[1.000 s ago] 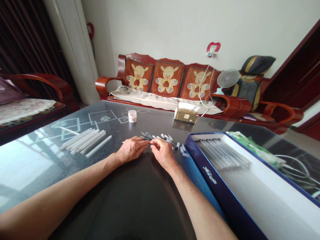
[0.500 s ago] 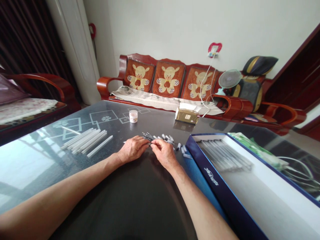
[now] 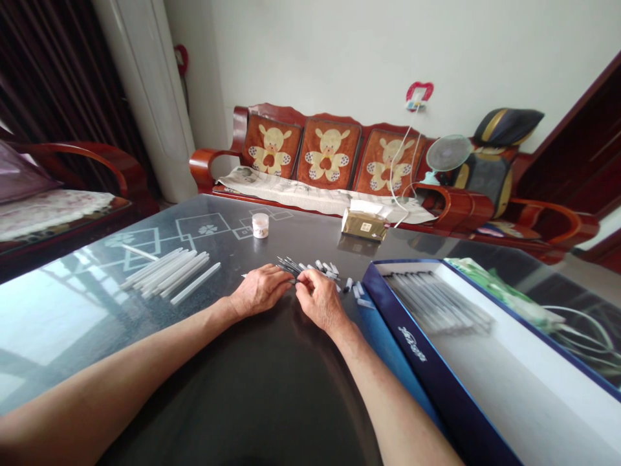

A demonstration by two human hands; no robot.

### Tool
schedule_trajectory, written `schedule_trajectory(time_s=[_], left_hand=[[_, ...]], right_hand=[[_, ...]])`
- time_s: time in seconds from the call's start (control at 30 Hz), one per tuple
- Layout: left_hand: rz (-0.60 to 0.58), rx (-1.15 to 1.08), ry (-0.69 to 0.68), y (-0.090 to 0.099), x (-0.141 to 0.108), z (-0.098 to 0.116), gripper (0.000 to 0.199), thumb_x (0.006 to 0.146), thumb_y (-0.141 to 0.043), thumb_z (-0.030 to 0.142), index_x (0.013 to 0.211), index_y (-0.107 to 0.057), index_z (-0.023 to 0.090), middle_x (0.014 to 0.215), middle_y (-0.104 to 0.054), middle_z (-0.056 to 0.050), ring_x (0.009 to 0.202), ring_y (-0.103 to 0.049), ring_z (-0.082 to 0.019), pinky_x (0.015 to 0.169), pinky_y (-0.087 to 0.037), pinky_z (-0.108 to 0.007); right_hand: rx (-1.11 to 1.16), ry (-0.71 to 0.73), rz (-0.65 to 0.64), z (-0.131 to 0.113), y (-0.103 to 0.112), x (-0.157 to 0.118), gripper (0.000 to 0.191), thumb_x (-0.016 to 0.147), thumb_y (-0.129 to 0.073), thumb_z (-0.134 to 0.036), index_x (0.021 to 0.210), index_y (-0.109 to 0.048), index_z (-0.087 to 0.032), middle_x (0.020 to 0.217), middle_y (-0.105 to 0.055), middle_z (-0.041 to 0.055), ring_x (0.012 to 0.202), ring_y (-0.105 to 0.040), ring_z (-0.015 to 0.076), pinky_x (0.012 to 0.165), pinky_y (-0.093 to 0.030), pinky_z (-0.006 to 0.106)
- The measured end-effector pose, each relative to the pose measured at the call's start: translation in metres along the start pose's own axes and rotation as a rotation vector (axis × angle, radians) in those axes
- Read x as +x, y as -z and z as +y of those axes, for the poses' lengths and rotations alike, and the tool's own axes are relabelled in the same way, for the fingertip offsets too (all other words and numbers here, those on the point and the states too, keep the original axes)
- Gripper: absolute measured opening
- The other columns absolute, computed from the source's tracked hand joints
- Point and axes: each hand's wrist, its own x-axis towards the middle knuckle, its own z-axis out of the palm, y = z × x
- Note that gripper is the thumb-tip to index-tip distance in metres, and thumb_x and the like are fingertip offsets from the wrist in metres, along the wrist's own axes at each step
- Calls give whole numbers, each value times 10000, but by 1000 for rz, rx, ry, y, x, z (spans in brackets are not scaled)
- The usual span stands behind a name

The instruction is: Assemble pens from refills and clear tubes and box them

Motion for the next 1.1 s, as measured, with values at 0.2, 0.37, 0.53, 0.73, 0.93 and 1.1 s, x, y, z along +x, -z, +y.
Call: schedule_trajectory(time_s=[0.2,0.37,0.53,0.73,0.93,1.1], left_hand=[[-34,7,-24,3,1,2,266,966,-418,306,1001,-646,175,836,-653,-54,778,-591,-178,744,-488,-295],[-30,4,-24,2,0,1,272,965,-410,311,1003,-646,180,845,-654,-56,784,-591,-176,750,-490,-296],[-27,13,-26,2,0,2,277,970,-409,316,1020,-641,175,848,-657,-55,778,-591,-181,741,-489,-299],[-37,14,-55,4,0,2,271,971,-411,315,1016,-640,175,822,-636,-51,777,-583,-181,732,-477,-290],[-25,30,-56,2,0,1,275,971,-409,315,1015,-639,172,832,-640,-53,776,-579,-182,729,-476,-294],[-31,37,-69,3,0,2,281,973,-406,318,1009,-643,171,827,-641,-51,775,-578,-180,723,-472,-293]], right_hand=[[-79,-38,-72,5,-2,1,306,897,-437,-383,664,-573,-239,649,-654,21,634,-605,180,638,-449,305],[-68,-86,-65,5,-1,1,351,909,-416,-419,651,-572,-240,597,-640,19,595,-593,183,604,-430,307],[-43,2,-58,0,3,-1,137,832,-513,-322,775,-601,-235,671,-651,-1,640,-594,173,626,-430,292],[-21,-72,-105,0,1,1,356,896,-429,-390,605,-567,-238,581,-635,13,592,-598,180,609,-426,307],[-50,-62,-85,0,4,0,319,900,-427,-403,681,-587,-235,582,-629,8,600,-598,181,610,-424,305],[-74,-43,-95,-1,3,0,285,891,-427,-351,689,-581,-222,594,-634,7,618,-602,171,615,-423,290]])
